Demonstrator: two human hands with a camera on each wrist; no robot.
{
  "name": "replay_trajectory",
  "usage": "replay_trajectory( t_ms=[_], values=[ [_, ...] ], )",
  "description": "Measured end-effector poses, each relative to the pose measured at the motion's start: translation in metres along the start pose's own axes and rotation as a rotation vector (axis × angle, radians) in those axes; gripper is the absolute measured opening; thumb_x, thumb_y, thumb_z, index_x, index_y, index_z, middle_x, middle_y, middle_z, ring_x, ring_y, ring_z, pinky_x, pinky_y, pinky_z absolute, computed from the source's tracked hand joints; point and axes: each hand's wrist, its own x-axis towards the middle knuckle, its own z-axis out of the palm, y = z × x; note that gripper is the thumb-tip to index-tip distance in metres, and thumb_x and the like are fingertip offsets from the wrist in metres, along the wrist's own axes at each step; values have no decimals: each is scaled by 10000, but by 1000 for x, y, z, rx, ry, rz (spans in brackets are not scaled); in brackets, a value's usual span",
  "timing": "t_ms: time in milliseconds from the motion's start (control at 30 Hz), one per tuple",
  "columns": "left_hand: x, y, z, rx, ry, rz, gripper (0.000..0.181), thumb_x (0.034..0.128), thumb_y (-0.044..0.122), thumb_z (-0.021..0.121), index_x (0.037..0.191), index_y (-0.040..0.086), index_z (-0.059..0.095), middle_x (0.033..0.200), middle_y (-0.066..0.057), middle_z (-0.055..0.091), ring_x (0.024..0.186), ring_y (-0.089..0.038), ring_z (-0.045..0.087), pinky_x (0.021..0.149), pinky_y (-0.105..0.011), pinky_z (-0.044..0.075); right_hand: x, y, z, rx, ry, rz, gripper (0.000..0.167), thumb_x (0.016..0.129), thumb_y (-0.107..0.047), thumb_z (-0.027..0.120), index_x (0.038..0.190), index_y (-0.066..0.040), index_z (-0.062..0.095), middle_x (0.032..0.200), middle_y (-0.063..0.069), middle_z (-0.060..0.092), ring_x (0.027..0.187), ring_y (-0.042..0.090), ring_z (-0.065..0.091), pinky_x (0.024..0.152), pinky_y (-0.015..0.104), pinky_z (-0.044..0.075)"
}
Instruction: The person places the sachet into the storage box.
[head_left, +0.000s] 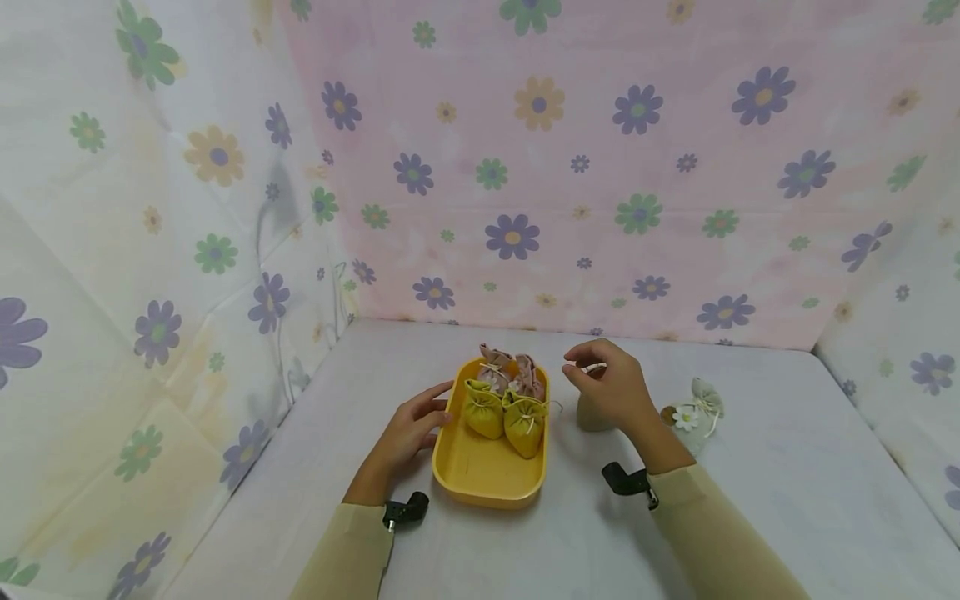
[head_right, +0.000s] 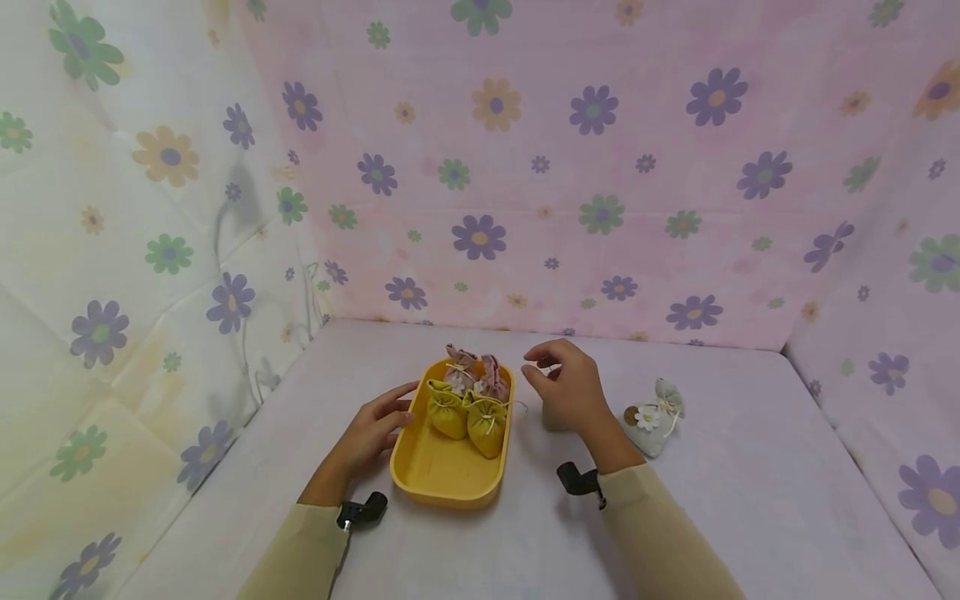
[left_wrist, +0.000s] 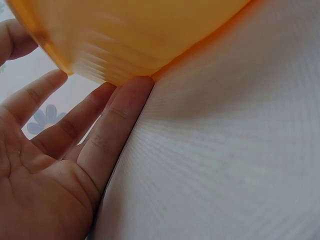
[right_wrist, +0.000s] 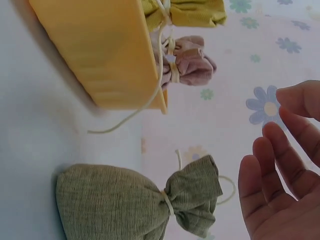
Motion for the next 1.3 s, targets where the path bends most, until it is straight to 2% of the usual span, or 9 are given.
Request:
replay_trajectory(
  t_ms=[167, 433, 667, 933, 1133, 1300],
  values=[
    [0, 2, 0, -4, -3, -3, 530, 971, 295, 684, 1461, 443, 545, 1383, -69, 621, 1198, -243, 664, 912, -396, 625, 0, 8, -6, 2, 46, 13, 172, 944, -217, 759, 1095, -135, 737, 1147, 40, 676, 1057, 243, 662, 847, 439, 630],
    [-2, 5, 3, 5, 5, -10, 528, 978, 265, 670, 1459, 443, 547, 1367, -63, 624, 1185, -242, 658, 910, -394, 626, -4, 21, -11, -1, 71, 102, 199, 928, -234, 768, 1115, -183, 723, 1269, 44, 635, 1198, 303, 607, 888, 471, 617],
    [-2, 5, 3, 12, 9, -15, 533, 977, 277, 670, 1466, 445, 538, 1385, -61, 619, 1197, -239, 656, 913, -394, 625, -9, 39, -8, -10, 59, 145, 345, 927, -310, 776, 1232, -174, 688, 1330, 82, 605, 1243, 330, 571, 955, 538, 557],
    [-2, 3, 2, 9, 13, -16, 533, 973, 285, 677, 1461, 451, 542, 1380, -57, 620, 1194, -236, 652, 926, -392, 620, -16, 50, -2, 46, 30, 256, 580, 891, -421, 804, 1363, -145, 612, 1445, 110, 536, 1334, 349, 520, 1068, 569, 484],
    [-2, 2, 2, 2, 12, -19, 531, 971, 283, 678, 1453, 462, 545, 1373, -51, 621, 1190, -235, 650, 919, -385, 622, -20, 55, 3, 85, 21, 311, 661, 867, -472, 812, 1401, -171, 566, 1467, 96, 522, 1354, 333, 512, 1115, 563, 452],
    [-1, 3, 2, 0, 17, -26, 533, 967, 276, 679, 1448, 464, 549, 1375, -54, 620, 1190, -239, 653, 910, -385, 625, -22, 60, 9, 76, 14, 322, 721, 824, -522, 834, 1404, -196, 558, 1442, 66, 550, 1347, 311, 524, 1135, 554, 436]
  ],
)
